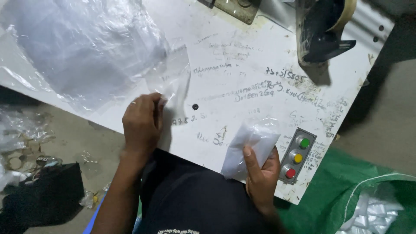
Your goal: Folding small white plastic bags and placing them into a large green collection sack at a packaging workstation.
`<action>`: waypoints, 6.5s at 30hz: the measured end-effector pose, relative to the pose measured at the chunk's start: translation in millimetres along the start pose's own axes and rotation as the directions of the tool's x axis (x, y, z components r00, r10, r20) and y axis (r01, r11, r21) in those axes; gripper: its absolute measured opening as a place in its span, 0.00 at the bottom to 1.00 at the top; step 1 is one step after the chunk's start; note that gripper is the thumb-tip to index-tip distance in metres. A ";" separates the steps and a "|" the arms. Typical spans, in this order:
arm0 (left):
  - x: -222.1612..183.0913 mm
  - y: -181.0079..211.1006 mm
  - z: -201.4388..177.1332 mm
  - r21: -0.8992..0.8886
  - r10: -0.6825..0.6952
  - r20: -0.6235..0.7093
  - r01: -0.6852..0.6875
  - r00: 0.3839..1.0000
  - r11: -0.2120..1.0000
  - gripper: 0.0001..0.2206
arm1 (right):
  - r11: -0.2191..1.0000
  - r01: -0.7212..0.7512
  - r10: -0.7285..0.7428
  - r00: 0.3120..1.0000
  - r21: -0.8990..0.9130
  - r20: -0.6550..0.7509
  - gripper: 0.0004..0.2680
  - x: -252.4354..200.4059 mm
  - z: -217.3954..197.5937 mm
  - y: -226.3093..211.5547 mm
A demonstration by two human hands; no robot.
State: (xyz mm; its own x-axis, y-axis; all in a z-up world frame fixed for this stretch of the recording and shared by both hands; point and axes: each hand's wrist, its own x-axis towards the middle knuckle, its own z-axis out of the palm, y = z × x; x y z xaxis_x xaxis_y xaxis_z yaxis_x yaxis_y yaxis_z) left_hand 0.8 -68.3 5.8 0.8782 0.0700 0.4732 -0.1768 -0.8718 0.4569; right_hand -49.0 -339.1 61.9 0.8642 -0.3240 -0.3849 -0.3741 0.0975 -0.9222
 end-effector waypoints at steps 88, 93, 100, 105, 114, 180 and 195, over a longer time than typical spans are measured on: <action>35.9 100.1 65.0 -0.038 0.392 0.372 -0.408 0.841 0.912 0.16 | 0.567 0.566 -0.343 0.823 -0.599 0.453 0.16 66.7 -0.1 -17.2; 29.6 84.5 64.4 -0.067 0.209 0.314 -0.198 0.926 0.978 0.13 | -0.030 0.850 -0.251 0.503 -0.526 0.827 0.28 33.8 -10.9 32.4; -8.9 86.3 55.5 -0.194 0.346 0.252 -0.303 0.904 0.933 0.04 | 0.267 0.805 -0.556 0.578 -0.530 0.597 0.27 52.1 -36.8 32.2; -8.9 83.6 36.1 -0.255 0.324 0.513 -0.219 0.795 0.942 0.09 | 0.226 0.736 -0.171 0.675 -0.638 0.717 0.14 59.7 -42.3 24.3; 3.6 71.0 53.8 -0.084 0.301 0.414 -0.294 0.859 0.952 0.04 | 0.364 0.846 -0.488 0.529 -0.390 0.694 0.12 37.1 -20.9 23.5; 32.6 135.4 22.2 -0.816 -0.236 0.453 0.506 0.860 0.280 0.06 | 0.792 0.125 0.082 0.948 -0.598 0.307 0.14 29.3 -10.2 -95.5; 5.9 87.8 56.7 -0.736 -0.046 0.595 0.567 0.802 0.370 0.20 | 0.880 0.290 -0.136 0.913 -0.377 0.384 0.12 44.4 -20.1 -17.8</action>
State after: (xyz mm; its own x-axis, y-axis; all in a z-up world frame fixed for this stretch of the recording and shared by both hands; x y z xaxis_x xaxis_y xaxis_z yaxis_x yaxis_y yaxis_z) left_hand 15.7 -171.9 6.1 0.9772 -0.1923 -0.0895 0.1054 0.0737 0.9917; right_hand -10.7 -374.1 61.9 0.9694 0.0523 -0.2398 -0.2052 -0.3631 -0.9089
